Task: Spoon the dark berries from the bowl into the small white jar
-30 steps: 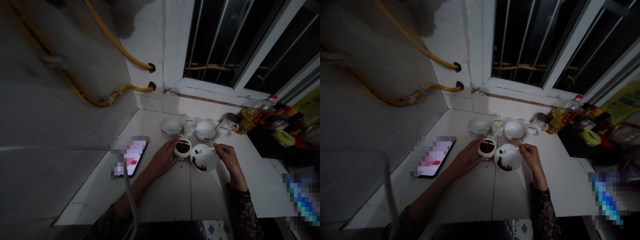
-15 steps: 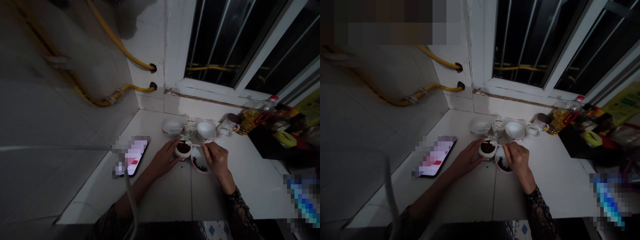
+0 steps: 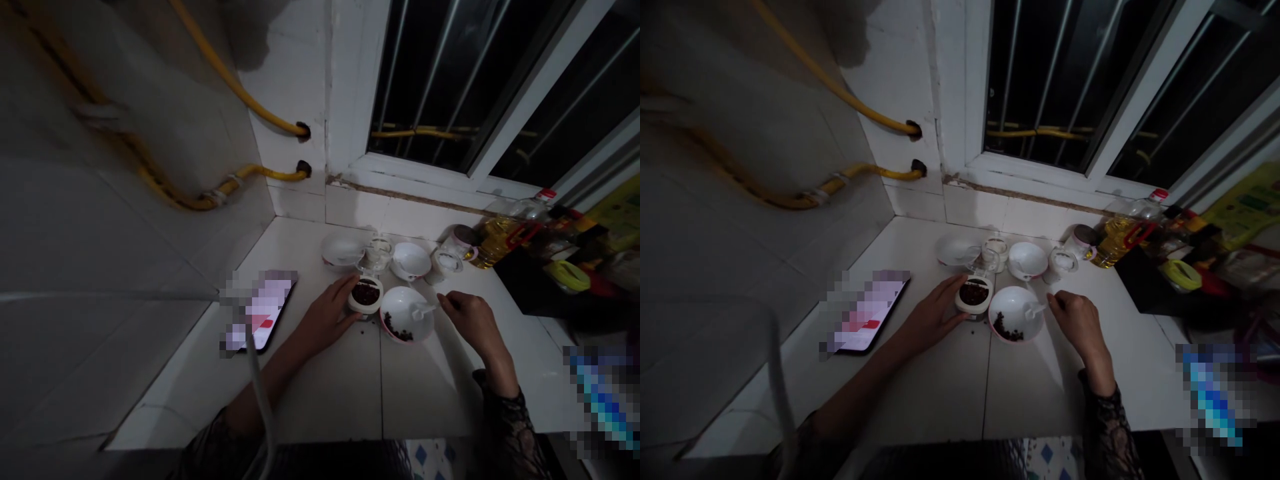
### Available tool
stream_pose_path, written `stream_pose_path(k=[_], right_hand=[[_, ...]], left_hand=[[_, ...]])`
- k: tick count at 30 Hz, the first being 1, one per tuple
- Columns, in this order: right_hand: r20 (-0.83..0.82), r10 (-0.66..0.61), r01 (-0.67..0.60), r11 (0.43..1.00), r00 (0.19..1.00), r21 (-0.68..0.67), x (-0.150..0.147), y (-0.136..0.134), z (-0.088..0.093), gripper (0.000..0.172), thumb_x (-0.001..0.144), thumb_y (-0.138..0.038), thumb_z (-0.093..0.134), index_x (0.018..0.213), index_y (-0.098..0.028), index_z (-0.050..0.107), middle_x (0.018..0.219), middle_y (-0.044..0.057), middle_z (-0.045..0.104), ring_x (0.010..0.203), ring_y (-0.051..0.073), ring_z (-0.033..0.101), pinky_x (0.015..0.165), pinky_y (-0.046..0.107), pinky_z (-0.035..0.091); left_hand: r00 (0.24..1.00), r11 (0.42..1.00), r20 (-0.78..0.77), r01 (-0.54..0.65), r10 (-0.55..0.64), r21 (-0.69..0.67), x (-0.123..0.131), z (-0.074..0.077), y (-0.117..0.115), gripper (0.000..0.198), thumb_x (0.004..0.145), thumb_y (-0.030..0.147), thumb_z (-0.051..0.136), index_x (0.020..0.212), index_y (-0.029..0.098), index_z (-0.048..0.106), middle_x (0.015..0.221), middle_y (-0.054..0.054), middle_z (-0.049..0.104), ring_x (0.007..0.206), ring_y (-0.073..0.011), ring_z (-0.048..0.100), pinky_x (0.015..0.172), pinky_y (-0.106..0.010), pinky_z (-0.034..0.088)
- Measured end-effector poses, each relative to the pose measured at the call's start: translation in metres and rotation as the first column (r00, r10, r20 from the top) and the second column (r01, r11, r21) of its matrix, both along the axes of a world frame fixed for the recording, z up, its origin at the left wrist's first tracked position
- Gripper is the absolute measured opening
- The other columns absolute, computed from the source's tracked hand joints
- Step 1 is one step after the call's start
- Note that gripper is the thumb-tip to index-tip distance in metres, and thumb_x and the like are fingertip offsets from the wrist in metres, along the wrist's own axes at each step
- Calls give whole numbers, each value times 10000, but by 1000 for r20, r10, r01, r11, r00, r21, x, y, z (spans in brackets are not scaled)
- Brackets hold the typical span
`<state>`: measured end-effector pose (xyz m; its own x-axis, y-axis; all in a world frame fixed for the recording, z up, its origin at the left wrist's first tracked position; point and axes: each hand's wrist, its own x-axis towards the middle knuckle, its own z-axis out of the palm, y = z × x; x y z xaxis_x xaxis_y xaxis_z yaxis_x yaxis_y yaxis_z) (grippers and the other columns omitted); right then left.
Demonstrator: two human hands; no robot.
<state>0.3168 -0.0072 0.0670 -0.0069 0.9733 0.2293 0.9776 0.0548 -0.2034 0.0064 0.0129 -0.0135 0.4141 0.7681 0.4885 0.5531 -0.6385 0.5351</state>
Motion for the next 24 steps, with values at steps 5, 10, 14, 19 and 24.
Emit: stream_pose_path(k=[5,10,14,19,24], right_hand=[[3,65,-63,977,998,-205,-4,-2,-1,403,885,-432,447,574,-218,587,541,40,602,515,154,510,536,273,293],[-181,66,-110,963,981,-247,-28,-1,-10,400,862,-449,431,548,-212,504,521,25,548,505,137,445,523,260,279],[-340,68,-147,966,938,-211,-39,0,-13,460,857,-542,418,545,-207,470,511,14,497,510,129,408,499,253,269],[-485,61,-161,973,872,-167,-40,4,-16,534,818,-635,457,517,-195,478,475,-21,388,480,102,326,458,242,242],[-631,27,-154,977,775,-147,-31,7,-19,573,756,-704,508,523,-181,528,475,-42,340,475,88,296,459,239,249]], left_hand=[[1000,1000,-11,-10,10,-10,0,0,0,663,933,368,549,1504,244,236,1494,-140,420,1375,-278,446,1123,-459,419],[1000,1000,-16,-13,12,-9,0,-2,1,670,932,364,557,1504,241,231,1491,-145,417,1376,-276,443,1117,-455,424],[1000,1000,-12,-6,6,-2,0,-1,1,671,932,364,556,1505,243,229,1488,-150,420,1378,-279,440,1119,-464,421],[999,1000,-31,-12,12,-7,0,-1,0,680,934,369,553,1510,257,210,1494,-146,417,1373,-279,449,1106,-462,435],[1000,1000,-17,-12,12,-18,-1,1,0,673,934,367,550,1511,259,222,1496,-136,424,1369,-277,457,1111,-453,431]])
